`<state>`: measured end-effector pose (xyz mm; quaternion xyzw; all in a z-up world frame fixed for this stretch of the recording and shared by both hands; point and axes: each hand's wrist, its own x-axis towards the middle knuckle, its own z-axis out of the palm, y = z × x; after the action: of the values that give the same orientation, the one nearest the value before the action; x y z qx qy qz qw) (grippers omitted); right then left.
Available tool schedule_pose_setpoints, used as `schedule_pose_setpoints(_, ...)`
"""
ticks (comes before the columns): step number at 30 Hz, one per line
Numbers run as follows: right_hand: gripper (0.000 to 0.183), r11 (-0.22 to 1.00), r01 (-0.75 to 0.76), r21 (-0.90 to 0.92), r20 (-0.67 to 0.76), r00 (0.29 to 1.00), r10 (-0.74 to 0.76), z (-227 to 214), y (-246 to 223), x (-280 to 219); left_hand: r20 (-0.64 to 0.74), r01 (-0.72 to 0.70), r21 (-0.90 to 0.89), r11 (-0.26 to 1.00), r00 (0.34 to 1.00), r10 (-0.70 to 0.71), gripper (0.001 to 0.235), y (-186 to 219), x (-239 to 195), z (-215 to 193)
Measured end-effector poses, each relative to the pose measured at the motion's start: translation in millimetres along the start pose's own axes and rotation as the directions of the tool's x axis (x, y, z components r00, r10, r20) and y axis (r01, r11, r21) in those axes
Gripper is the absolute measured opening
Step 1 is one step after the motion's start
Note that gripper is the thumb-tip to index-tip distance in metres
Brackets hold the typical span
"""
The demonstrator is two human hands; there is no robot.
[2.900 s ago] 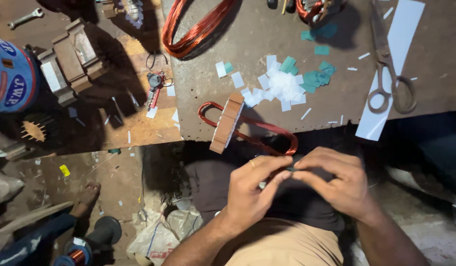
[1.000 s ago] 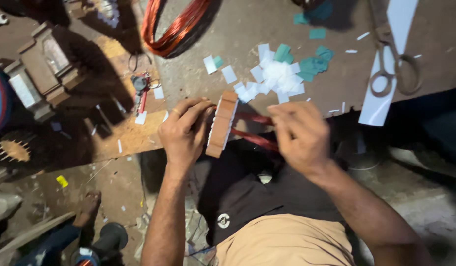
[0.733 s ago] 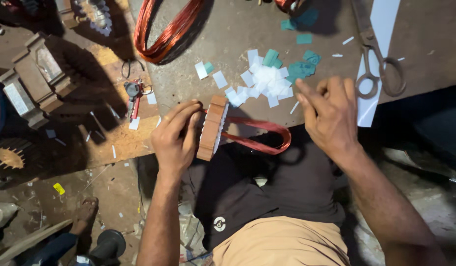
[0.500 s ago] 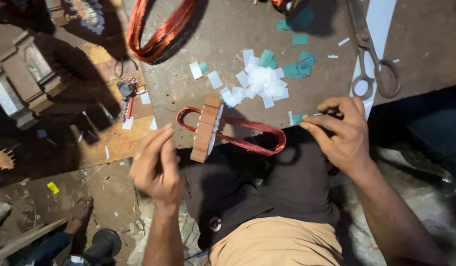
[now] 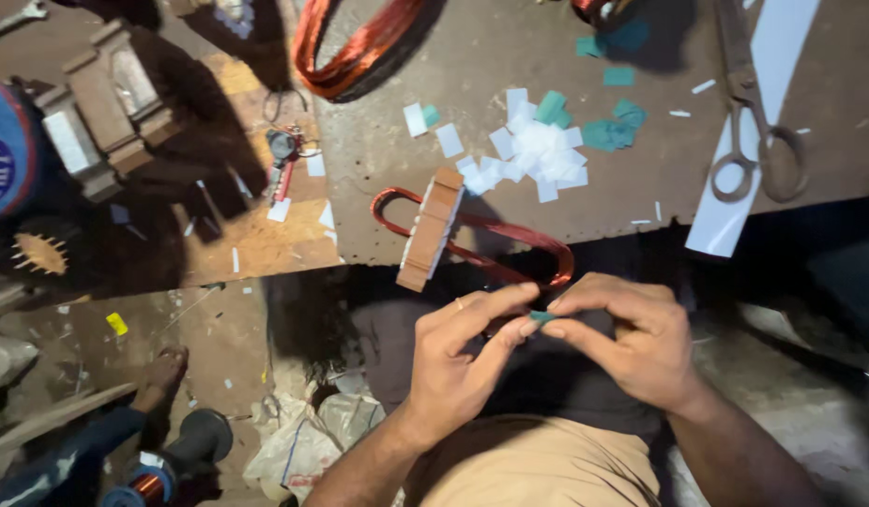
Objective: The person cuts strips of white insulating paper using scissors and inserts the paper into the slots of a metal stator core by hand.
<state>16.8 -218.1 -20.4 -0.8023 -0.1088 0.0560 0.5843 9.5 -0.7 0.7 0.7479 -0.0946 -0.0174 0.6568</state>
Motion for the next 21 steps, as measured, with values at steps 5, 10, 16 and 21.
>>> schedule_pose_setpoints(5,0.031,0.979,0.197,-0.06,-0.019,0.98,-0.198,18.4,-14.0,10.2,0.058,0.228,-0.26,0.939,0.974,-0.22,0.017,-6.5,-2.6,-14.8)
schedule_pose_setpoints(10,0.025,0.967,0.254,0.037,0.01,0.967,-0.254,27.6,-18.5,14.3,0.063,0.078,-0.166,0.983,0.996,-0.069,0.016,-1.3,-8.1,-31.3)
schedule_pose_setpoints(16,0.015,0.997,0.08,-0.023,-0.074,0.994,-0.081,48.6,-12.5,34.9,-0.215,-0.143,0.237,0.961,0.957,0.196,0.012,-18.8,-5.1,-66.4)
schedule_pose_setpoints(21,0.019,0.939,0.125,-0.319,-0.147,0.973,-0.179,76.3,-1.2,61.3,-0.257,0.117,0.166,0.979,0.964,-0.072,0.021,-54.7,24.5,-90.9)
